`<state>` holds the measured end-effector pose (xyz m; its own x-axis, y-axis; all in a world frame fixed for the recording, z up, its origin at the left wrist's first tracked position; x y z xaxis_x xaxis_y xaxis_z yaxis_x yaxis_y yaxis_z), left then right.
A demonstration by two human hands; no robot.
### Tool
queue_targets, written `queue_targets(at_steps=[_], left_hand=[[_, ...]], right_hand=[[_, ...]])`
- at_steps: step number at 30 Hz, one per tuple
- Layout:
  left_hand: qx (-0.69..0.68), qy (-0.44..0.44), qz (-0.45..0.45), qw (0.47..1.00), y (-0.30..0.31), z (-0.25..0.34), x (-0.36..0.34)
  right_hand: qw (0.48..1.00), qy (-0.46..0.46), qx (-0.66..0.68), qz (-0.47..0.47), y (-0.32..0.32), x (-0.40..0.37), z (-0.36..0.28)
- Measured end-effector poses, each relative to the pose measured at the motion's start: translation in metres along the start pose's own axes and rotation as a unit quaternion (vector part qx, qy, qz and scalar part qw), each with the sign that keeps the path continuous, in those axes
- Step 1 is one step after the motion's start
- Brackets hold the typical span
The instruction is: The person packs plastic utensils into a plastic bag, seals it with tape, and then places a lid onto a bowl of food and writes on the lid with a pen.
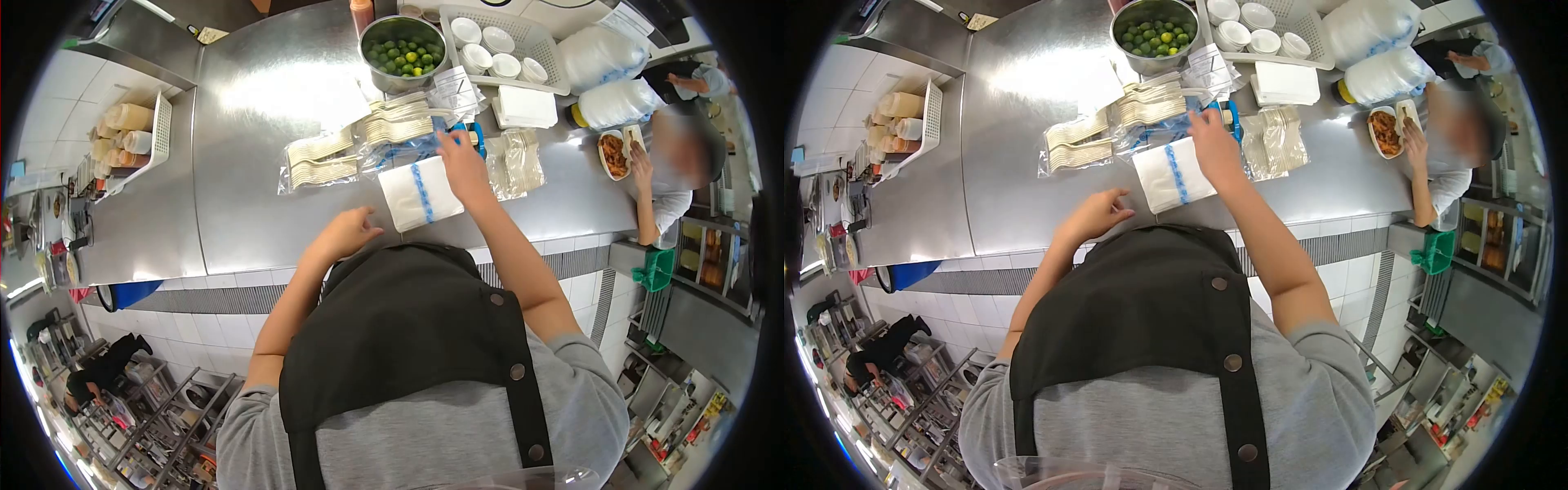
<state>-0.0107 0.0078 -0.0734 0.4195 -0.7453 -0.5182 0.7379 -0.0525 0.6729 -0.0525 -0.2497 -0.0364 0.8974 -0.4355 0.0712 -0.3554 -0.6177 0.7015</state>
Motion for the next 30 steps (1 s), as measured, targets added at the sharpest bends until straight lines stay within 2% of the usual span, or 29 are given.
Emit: queue_targets(at_steps=[3,6,9,12,15,18,21,24,25,26,27,28,29,30], left_hand=[[0.029,-0.037,0.014,0.999,-0.016,0.007,0.009],[0.055,-0.041,0.001,0.998,-0.017,0.015,0.023],[0.102,0.044,0.007,0.994,0.011,0.005,0.030],[0.083,0.042,0.185,0.978,0.049,-0.008,0.030],[0.055,-0.016,0.189,0.980,0.069,0.015,0.031],[0.076,-0.092,0.242,0.963,0.071,0.063,0.033],[0.168,-0.065,0.305,0.935,0.078,0.095,0.050],[0.012,-0.022,0.341,0.940,0.093,0.060,0.090],[-0.054,-0.007,0.346,0.937,0.099,0.047,0.101],[-0.105,-0.042,0.431,0.895,0.119,0.051,0.088],[-0.108,-0.014,0.412,0.905,0.127,0.044,0.088],[-0.122,0.002,0.371,0.921,0.133,0.039,0.092],[-0.135,0.021,0.325,0.936,0.133,0.034,0.093],[-0.130,0.011,0.332,0.934,0.133,0.031,0.094]], right_hand=[[0.994,0.022,0.031,-0.104,-0.014,-0.044,-0.002],[0.982,0.143,0.093,-0.077,-0.024,-0.072,-0.005],[0.985,0.068,0.148,-0.057,-0.034,-0.077,0.020],[0.988,0.065,0.126,-0.054,-0.024,-0.070,0.003],[0.986,0.113,0.124,-0.019,-0.012,-0.054,-0.019],[0.983,0.163,0.082,-0.006,-0.015,-0.023,-0.031],[0.976,0.208,0.041,-0.039,-0.013,0.011,-0.056],[0.960,0.231,0.151,0.053,0.029,0.032,-0.094],[0.958,0.211,0.172,0.085,0.045,0.038,-0.098],[0.956,0.188,0.194,0.116,0.060,0.036,-0.101],[0.951,0.167,0.216,0.146,0.072,0.032,-0.101],[0.957,0.127,0.227,0.126,0.072,0.025,-0.091],[0.966,0.126,0.203,0.096,0.060,0.016,-0.080],[0.974,0.123,0.179,0.064,0.039,0.005,-0.063]])
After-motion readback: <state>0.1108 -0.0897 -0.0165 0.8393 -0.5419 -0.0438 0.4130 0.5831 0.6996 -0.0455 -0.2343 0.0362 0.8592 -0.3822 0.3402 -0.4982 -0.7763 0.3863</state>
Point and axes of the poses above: each hand's wrist, its own x-axis towards the middle knuckle, its own y-axis out of the back of the hand, z = x × y, the point moved 8 cm from there along x, towards the middle knuckle, and after that the axes turned 15 degrees about x, right-handed, at the moved point
